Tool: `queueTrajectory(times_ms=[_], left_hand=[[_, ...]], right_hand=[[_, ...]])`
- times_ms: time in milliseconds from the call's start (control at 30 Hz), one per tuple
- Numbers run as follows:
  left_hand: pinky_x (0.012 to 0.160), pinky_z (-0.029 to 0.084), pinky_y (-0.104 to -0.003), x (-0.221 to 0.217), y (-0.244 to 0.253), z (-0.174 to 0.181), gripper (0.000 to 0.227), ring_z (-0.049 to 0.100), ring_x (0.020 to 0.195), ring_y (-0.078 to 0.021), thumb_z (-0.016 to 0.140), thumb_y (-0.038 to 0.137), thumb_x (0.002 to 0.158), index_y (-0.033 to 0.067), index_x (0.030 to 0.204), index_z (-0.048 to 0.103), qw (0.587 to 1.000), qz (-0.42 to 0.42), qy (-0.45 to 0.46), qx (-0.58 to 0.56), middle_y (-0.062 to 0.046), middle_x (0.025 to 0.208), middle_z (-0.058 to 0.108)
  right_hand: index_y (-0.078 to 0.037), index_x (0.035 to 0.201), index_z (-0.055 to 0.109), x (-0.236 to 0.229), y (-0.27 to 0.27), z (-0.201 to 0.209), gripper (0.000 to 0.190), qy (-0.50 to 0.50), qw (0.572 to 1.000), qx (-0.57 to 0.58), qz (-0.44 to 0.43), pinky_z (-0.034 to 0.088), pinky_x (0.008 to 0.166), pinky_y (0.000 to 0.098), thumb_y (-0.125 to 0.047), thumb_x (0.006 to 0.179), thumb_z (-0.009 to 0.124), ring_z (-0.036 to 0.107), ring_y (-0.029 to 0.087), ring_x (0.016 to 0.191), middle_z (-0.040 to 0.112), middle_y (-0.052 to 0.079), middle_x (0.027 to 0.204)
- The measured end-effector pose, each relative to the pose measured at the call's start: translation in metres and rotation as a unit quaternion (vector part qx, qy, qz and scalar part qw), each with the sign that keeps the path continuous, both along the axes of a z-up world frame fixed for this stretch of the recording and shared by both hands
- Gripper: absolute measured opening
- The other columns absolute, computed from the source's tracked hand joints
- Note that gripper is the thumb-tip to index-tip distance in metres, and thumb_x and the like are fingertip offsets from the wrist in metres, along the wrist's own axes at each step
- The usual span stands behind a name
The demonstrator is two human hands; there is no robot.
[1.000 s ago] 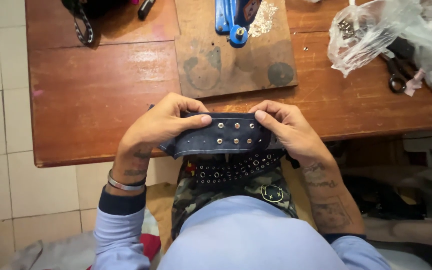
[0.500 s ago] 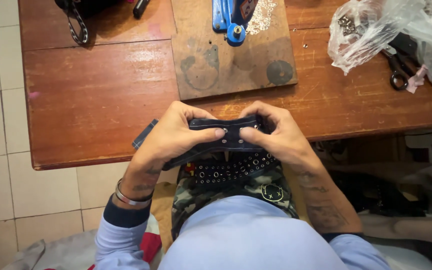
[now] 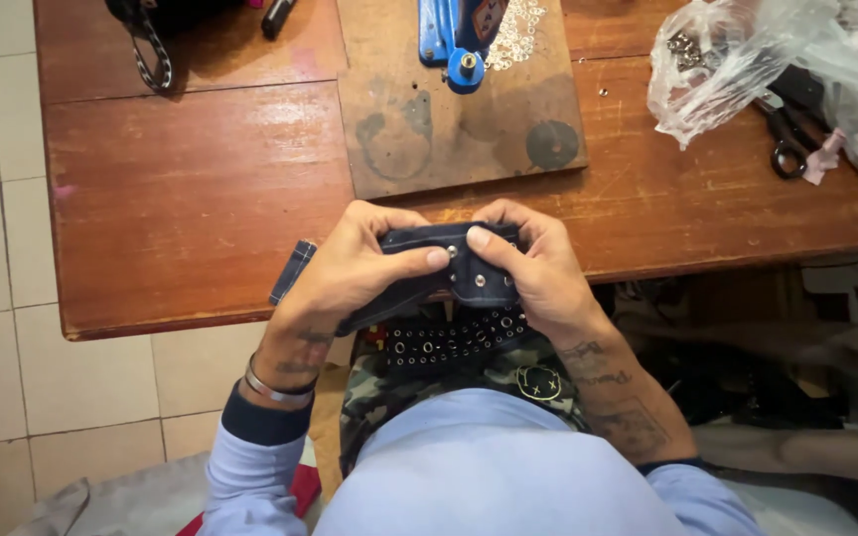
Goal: Installing metal rivets into a denim and leather material using a manual hand press machine.
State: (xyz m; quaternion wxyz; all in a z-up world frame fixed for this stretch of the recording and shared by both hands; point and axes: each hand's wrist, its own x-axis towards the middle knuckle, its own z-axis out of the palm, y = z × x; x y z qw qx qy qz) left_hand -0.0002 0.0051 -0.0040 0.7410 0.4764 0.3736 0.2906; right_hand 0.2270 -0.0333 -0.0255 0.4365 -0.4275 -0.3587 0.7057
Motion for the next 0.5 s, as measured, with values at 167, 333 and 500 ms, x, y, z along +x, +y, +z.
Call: queueTrajectory(times_ms=[167, 333, 500], left_hand=[[0.062, 0.056, -0.022, -0.006, 0.009, 0.003, 0.022, 0.069, 0.07, -0.0073, 0.078, 0.014, 0.088, -0.004, 0.101, 0.076, 0.999, -0.006, 0.045, -0.024, -0.005, 0.084, 0.076], [0.06, 0.056, -0.022, -0.024, 0.016, 0.031, 0.021, 0.069, 0.068, -0.0075, 0.075, 0.012, 0.09, -0.005, 0.102, 0.077, 0.997, -0.014, 0.079, -0.017, -0.005, 0.083, 0.076], [0.06, 0.056, -0.021, -0.035, 0.024, 0.078, 0.019, 0.07, 0.07, -0.0073, 0.073, 0.008, 0.089, -0.003, 0.104, 0.079, 0.988, -0.066, 0.12, 0.068, -0.004, 0.083, 0.078]], right_hand=[[-0.001, 0.119, 0.065, 0.01, 0.0, 0.017, 0.028, -0.136, 0.986, 0.092, 0.014, 0.056, 0.086, 0.0267, -0.014, 0.096, 0.072, 0.065, 0.01, 0.096, 0.069, 0.003, 0.107], [0.0, 0.126, 0.052, 0.021, -0.025, 0.032, 0.056, -0.36, 0.886, 0.284, 0.065, 0.053, 0.084, 0.037, -0.013, 0.08, 0.081, 0.067, 0.026, 0.098, 0.066, 0.013, 0.109], [-0.004, 0.118, 0.053, 0.041, -0.055, 0.024, 0.047, -0.523, 0.826, 0.209, -0.026, 0.057, 0.077, 0.0372, -0.003, 0.077, 0.075, 0.073, 0.027, 0.089, 0.069, 0.014, 0.098]])
